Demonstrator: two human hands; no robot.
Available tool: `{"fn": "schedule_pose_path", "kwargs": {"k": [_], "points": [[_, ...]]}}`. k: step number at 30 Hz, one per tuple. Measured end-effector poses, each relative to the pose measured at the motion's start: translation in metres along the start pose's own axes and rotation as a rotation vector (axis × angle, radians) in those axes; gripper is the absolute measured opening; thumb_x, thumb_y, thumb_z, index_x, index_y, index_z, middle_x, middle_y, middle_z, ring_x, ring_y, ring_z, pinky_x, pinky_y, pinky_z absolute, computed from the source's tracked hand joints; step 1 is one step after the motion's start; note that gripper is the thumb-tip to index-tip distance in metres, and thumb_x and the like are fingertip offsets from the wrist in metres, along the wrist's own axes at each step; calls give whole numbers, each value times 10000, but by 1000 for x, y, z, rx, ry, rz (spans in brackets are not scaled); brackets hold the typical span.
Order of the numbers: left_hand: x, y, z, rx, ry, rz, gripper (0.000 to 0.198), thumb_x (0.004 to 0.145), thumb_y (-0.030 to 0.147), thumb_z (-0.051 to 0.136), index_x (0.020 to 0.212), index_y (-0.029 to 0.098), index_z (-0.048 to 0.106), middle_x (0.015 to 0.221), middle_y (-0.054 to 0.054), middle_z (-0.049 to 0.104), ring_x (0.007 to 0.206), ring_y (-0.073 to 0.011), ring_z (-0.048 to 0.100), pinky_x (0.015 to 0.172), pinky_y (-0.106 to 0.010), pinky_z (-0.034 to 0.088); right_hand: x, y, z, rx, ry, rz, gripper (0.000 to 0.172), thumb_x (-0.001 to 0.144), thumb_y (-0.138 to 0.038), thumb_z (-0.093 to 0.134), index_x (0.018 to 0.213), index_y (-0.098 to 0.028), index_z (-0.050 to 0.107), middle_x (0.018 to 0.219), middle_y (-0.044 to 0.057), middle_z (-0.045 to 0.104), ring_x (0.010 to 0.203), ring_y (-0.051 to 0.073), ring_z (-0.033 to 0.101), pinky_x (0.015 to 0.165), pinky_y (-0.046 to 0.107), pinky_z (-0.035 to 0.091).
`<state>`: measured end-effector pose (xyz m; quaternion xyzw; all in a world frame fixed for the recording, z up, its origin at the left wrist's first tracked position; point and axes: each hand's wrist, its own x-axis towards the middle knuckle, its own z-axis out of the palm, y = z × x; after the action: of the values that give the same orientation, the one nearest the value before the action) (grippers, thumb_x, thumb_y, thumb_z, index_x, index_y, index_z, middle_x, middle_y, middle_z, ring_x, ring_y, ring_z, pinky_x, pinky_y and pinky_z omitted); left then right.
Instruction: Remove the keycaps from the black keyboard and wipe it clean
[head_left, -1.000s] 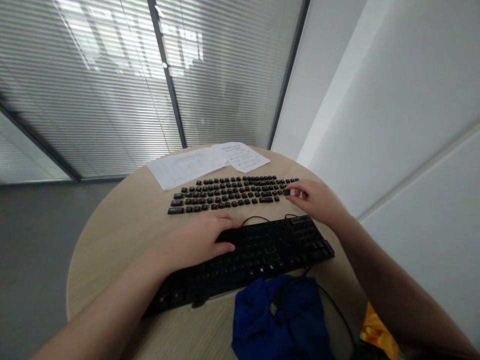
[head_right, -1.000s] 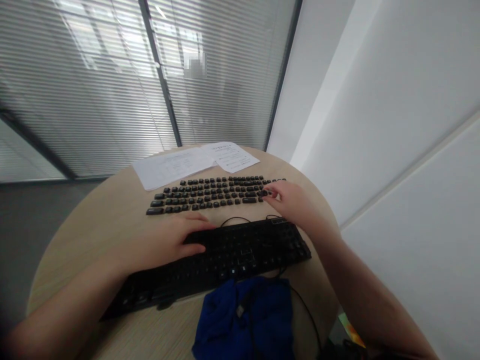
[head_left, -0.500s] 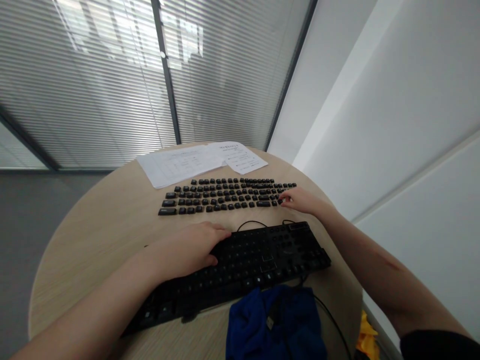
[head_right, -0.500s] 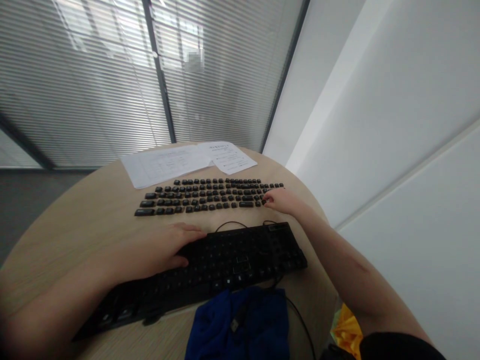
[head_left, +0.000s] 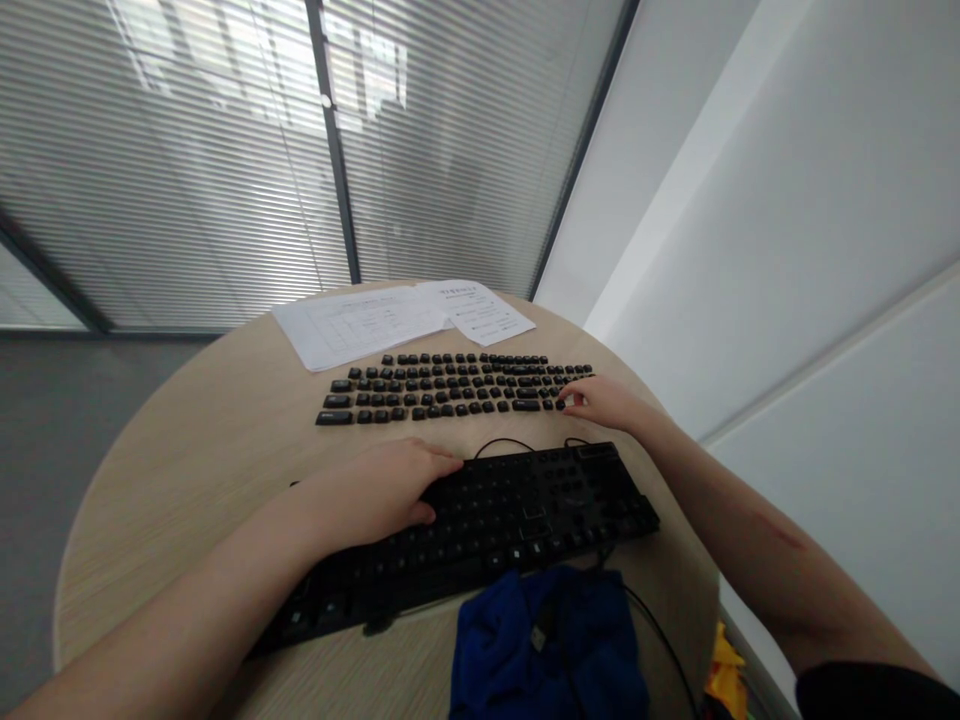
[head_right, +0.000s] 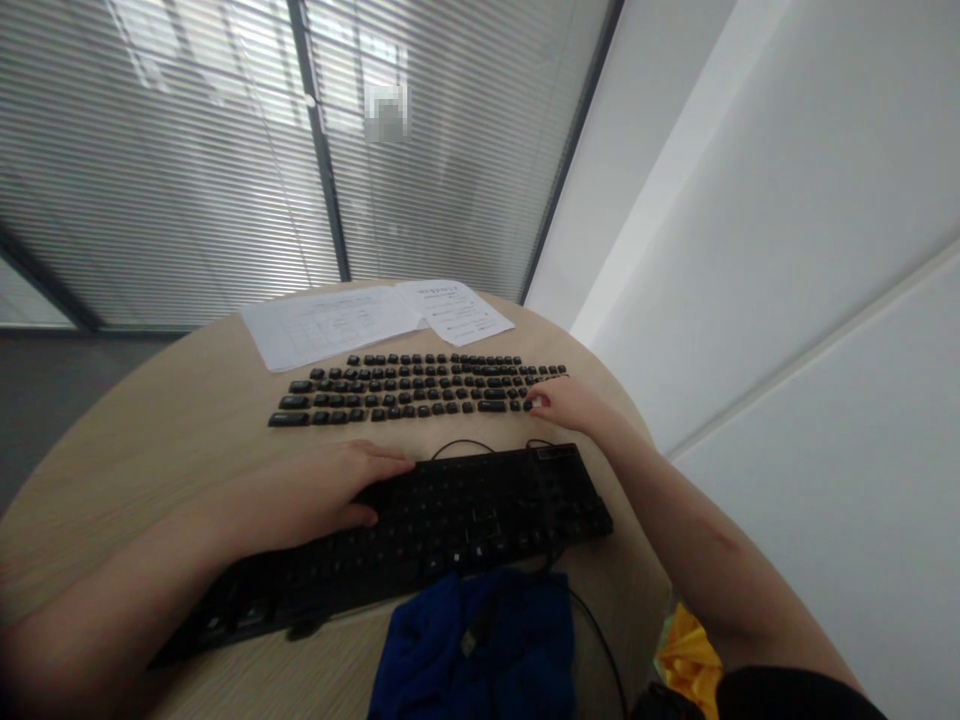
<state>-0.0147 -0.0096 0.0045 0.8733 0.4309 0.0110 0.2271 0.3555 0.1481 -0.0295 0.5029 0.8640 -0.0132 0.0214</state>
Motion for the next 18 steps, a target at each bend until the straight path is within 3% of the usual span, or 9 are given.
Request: {"fn": "schedule_pose_path", "kwargs": {"k": [9, 18], "points": [[1, -2, 2, 22, 1, -36, 612, 827, 183, 733, 1430, 268, 681, 1459, -87, 702, 1352, -319, 655, 1186, -461, 487, -16, -3, 0, 3, 61, 50, 338, 1001, -377, 669, 1250, -177, 780, 1002, 89, 809, 929, 256, 730, 827, 339, 514], [0, -3, 1, 9, -3, -36, 591, 829, 192, 728, 1412, 283, 695, 1427, -69, 724, 1321, -303, 673, 1159, -427, 498, -2, -11, 8, 19, 90, 15, 192, 971, -280, 700, 1097, -206, 823, 975, 75, 815, 900, 236, 724, 811, 320, 505]]}}
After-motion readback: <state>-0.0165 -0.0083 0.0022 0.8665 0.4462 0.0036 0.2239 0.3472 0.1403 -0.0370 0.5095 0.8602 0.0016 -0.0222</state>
